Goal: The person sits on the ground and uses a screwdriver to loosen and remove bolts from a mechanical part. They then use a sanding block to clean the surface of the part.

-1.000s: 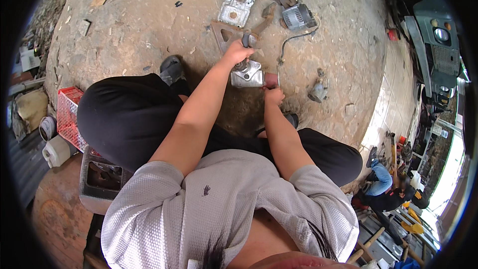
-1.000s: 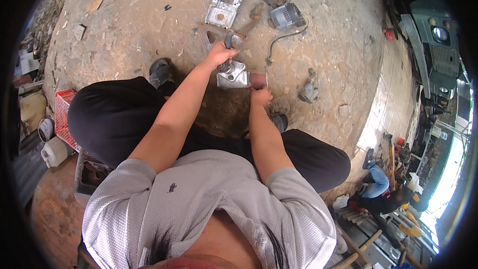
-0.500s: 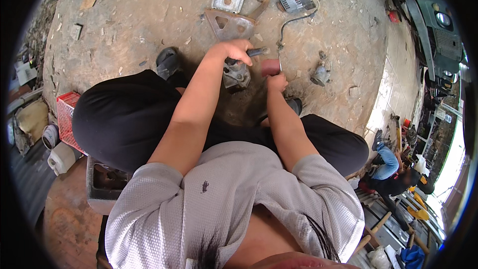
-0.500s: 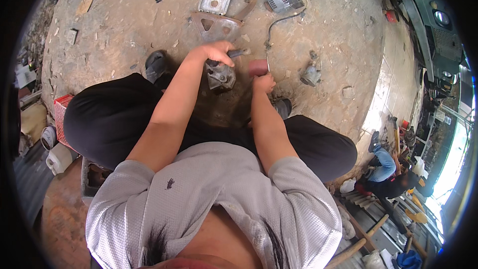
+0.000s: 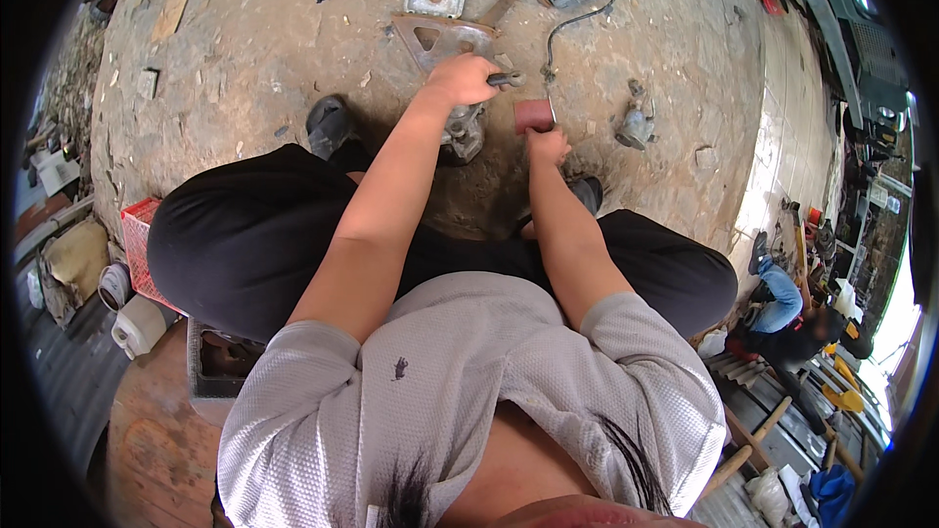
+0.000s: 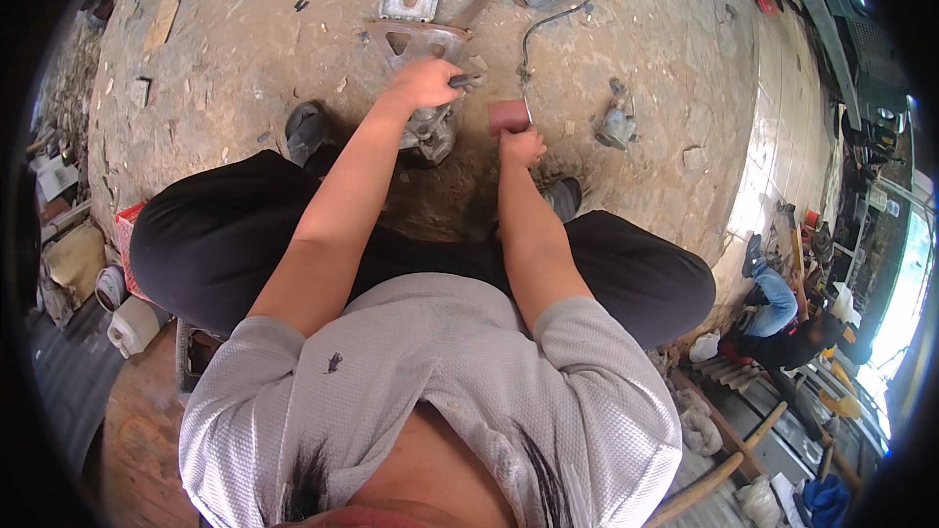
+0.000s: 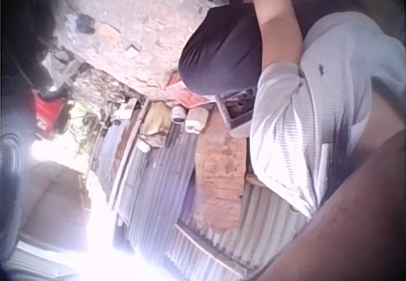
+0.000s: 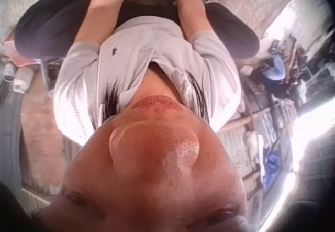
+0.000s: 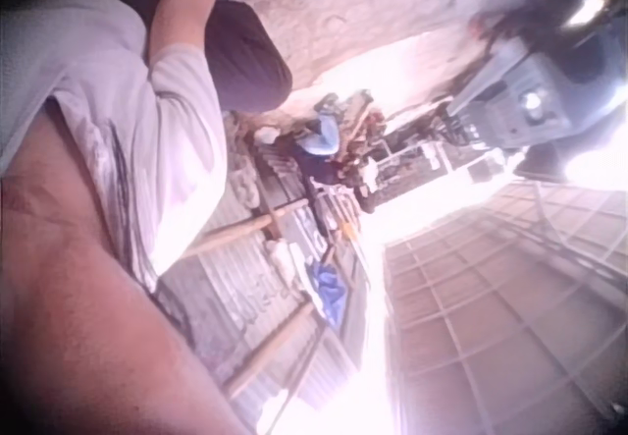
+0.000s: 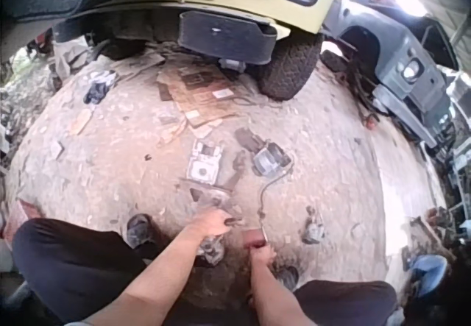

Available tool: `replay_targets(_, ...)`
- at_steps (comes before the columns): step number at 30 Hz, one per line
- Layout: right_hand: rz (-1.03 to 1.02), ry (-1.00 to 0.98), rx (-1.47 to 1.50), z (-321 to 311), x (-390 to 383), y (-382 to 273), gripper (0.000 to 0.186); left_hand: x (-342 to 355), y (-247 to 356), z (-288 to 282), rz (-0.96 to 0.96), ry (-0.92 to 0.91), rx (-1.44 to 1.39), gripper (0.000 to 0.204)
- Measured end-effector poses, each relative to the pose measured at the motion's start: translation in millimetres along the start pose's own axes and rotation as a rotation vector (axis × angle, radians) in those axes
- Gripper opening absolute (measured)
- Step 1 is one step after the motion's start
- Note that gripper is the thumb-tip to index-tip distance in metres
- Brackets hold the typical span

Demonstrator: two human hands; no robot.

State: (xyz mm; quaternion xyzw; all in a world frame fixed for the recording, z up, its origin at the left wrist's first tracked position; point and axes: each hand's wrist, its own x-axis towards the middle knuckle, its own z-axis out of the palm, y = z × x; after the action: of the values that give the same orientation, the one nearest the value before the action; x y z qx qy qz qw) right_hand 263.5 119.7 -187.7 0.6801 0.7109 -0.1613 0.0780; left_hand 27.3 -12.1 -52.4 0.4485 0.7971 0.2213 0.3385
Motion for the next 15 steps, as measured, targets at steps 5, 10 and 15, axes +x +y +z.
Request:
replay_targets(5, -0.073, 0.021, 0.01, -4, -4, -7, 0.063, 2, -5, -4, -0.07, -0.018, -0.023, 0.037)
replay_targets(10, 0.065, 0.102, -0.007, 0, 26, 5, 0.05, 5, 1, -7, -0.077, -0.06, 0.02, 0.036)
replay_targets(15, -0.033, 0.012, -0.143, -16, 34, 9, 0.048, 3, -1, -9, -0.078, -0.055, 0.021, 0.036)
